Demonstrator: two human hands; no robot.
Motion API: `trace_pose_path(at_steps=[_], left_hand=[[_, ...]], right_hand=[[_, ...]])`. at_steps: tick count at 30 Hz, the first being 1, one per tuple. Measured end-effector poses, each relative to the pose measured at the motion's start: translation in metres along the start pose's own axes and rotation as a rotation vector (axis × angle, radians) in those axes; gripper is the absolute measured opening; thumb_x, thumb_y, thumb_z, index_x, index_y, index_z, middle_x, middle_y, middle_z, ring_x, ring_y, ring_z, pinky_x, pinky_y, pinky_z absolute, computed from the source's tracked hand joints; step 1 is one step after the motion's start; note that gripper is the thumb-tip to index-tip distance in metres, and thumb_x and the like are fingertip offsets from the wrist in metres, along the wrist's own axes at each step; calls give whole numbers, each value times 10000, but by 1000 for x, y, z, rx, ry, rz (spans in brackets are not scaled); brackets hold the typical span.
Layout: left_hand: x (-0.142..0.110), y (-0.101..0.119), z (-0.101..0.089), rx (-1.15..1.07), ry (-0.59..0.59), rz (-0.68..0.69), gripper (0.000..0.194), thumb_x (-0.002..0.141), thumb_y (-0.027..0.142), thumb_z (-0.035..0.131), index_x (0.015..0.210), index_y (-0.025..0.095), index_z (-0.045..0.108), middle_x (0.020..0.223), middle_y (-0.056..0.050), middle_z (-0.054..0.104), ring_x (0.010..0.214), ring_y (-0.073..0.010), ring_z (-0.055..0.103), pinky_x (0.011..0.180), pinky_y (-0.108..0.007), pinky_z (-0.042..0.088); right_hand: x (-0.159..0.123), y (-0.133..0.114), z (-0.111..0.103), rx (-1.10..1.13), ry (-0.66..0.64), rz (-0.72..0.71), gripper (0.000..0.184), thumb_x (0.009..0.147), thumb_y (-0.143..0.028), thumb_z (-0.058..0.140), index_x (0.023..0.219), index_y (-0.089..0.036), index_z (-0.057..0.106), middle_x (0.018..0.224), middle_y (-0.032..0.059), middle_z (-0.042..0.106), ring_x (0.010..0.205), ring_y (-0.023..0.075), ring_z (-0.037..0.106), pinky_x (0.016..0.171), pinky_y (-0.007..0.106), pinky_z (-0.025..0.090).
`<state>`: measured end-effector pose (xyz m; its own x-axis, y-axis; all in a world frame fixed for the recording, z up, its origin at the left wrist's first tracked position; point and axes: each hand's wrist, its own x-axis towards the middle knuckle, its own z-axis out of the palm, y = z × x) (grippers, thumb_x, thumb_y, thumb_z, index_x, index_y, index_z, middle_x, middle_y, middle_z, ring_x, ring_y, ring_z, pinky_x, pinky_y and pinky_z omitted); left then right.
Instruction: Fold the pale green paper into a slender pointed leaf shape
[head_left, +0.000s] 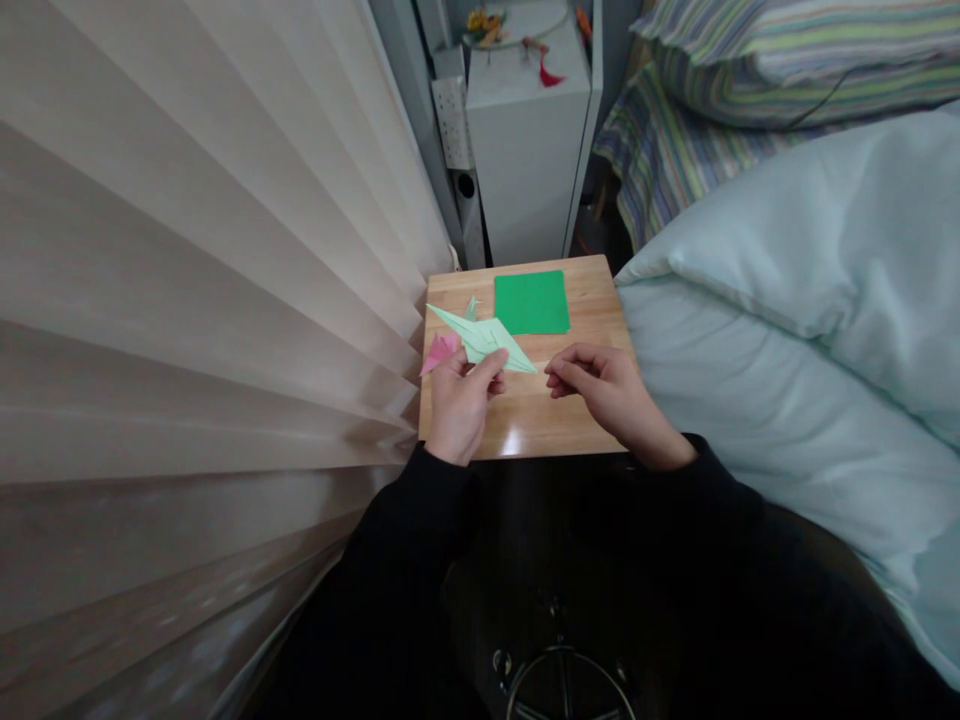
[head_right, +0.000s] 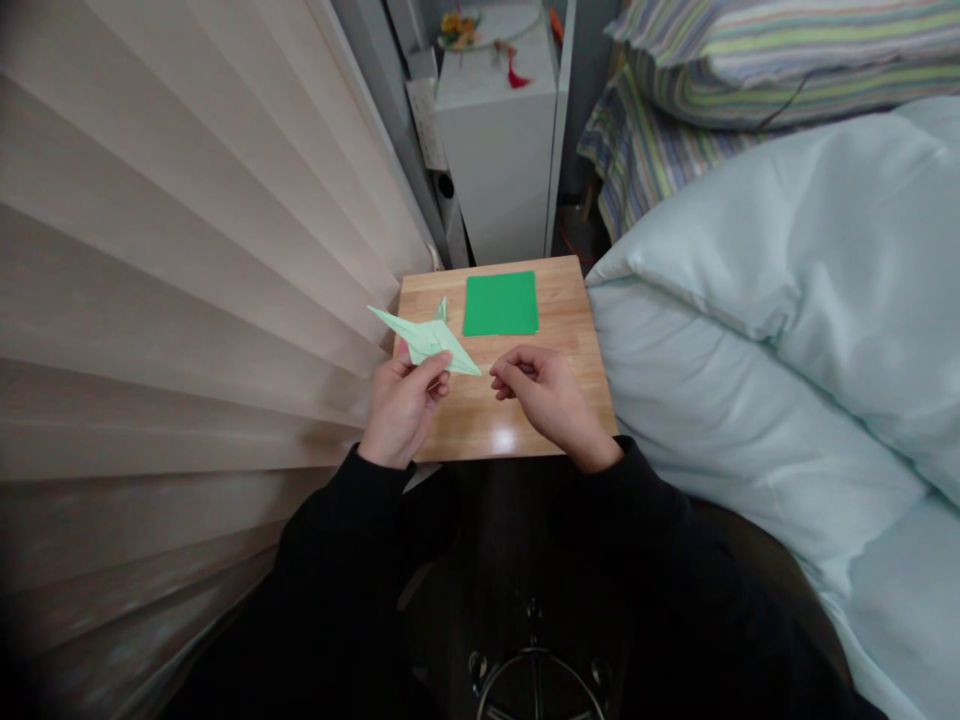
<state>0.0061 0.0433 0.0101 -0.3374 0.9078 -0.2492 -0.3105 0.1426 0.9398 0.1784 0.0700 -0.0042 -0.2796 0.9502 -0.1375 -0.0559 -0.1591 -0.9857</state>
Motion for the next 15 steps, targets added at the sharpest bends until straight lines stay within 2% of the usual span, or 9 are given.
trace_pose_path(at_steps=[2,5,8,11,13,15], left_hand=[[-1,-1,0,43,-63,6,250,686,301,865,785,148,694,660,21,654,560,-73,575,570,-211,491],[-3,-2,1,138,-169,75,277,692,352,881,823,151,744,737,-18,721,635,-120,649,663,-273,563],[-4,-1,2,231,-265,179,218,699,325,880,764,158,757,773,-38,740,715,-154,681,730,-303,579],[-5,-1,3,216,-277,215,227,675,243,889,862,181,776,897,-35,759,839,-163,699,817,-301,577],[-6,-1,3,104,-258,138,318,668,209,883,963,198,764,979,-34,764,933,-171,706,866,-305,576],[-8,1,3,-53,-281,-1,350,686,205,860,1016,190,744,1055,-56,766,1022,-194,709,903,-329,582]], right_hand=[[1,1,1,29,32,48,301,855,-497,708,861,-198,676,712,26,720,604,136,659,604,281,535],[1,-1,1,120,-9,201,364,866,-568,681,919,-210,645,721,39,738,580,142,665,567,277,519],[-1,-7,-1,246,-68,263,313,796,-482,776,840,-199,650,738,36,734,609,131,660,614,277,535],[-2,-10,-3,304,-46,225,259,711,-363,849,774,-188,668,711,2,694,628,110,643,665,272,547],[0,-10,-4,275,35,149,260,694,-357,859,771,-196,670,695,-12,680,626,113,645,679,285,561],[1,-9,-4,195,152,29,276,698,-376,858,793,-210,659,702,-11,692,633,134,664,683,312,577]])
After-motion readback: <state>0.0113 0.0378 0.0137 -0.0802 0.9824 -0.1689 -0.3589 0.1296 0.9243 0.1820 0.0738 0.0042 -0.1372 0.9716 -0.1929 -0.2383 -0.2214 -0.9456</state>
